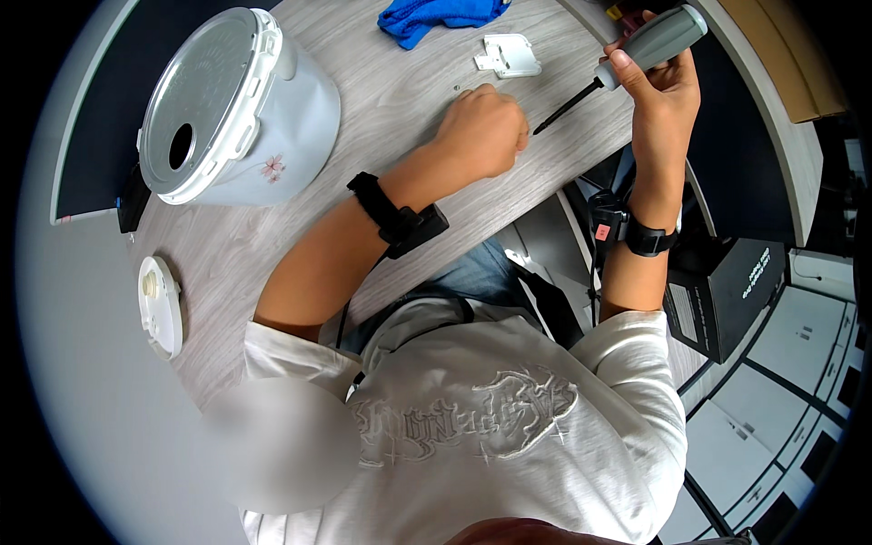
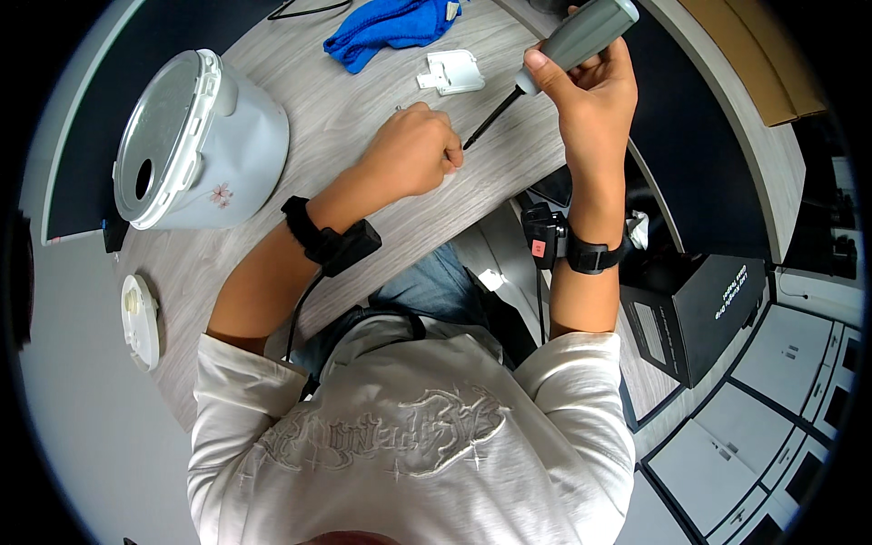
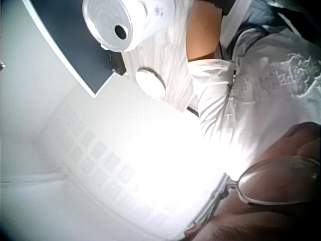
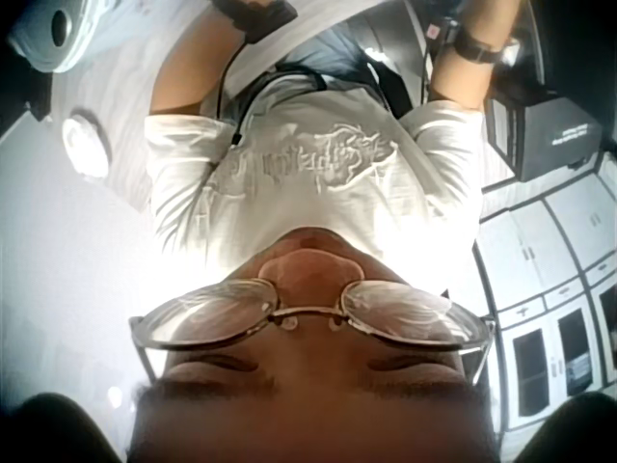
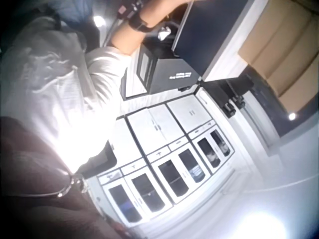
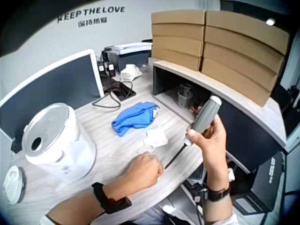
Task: The person wipes the exterior of a white rice cooker with a blue cloth, then uses a screwdriver to remove screws from the lid and body. The lid is detached and set aside, and the person continues unscrewing components from the cooker's rim.
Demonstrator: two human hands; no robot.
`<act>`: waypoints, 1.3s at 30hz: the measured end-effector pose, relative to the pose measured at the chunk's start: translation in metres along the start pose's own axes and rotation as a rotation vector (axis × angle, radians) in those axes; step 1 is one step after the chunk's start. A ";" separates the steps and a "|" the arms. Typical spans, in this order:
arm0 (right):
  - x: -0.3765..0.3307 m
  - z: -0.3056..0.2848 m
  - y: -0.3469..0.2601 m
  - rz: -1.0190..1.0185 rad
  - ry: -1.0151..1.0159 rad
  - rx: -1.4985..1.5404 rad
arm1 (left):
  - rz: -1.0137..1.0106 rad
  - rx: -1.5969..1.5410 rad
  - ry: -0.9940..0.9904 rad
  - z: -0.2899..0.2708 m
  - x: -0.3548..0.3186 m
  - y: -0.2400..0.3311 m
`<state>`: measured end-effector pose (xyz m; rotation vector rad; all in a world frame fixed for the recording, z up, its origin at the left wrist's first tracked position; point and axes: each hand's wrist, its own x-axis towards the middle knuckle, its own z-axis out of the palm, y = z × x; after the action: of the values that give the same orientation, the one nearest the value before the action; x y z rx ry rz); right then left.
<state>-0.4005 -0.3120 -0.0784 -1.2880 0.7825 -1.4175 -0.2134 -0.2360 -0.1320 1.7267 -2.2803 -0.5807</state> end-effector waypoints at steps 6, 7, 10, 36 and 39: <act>-0.002 0.001 0.003 0.018 -0.014 -0.004 | -0.027 0.009 -0.037 -0.003 -0.001 0.001; -0.001 -0.002 0.008 -0.052 -0.030 -0.080 | -0.029 0.006 -0.044 -0.004 -0.001 0.001; 0.006 -0.013 0.025 -0.188 -0.071 -0.219 | -0.001 -0.011 0.001 -0.004 -0.006 0.000; 0.009 0.211 0.080 0.112 -0.749 -0.724 | -0.179 -0.171 0.604 -0.138 -0.215 -0.010; 0.019 0.221 0.099 0.160 -0.758 -0.832 | -0.193 -0.189 0.701 -0.149 -0.226 -0.011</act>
<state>-0.1613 -0.3197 -0.1170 -2.1418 0.9271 -0.3513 -0.0794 -0.0487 0.0107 1.7106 -1.5413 -0.1637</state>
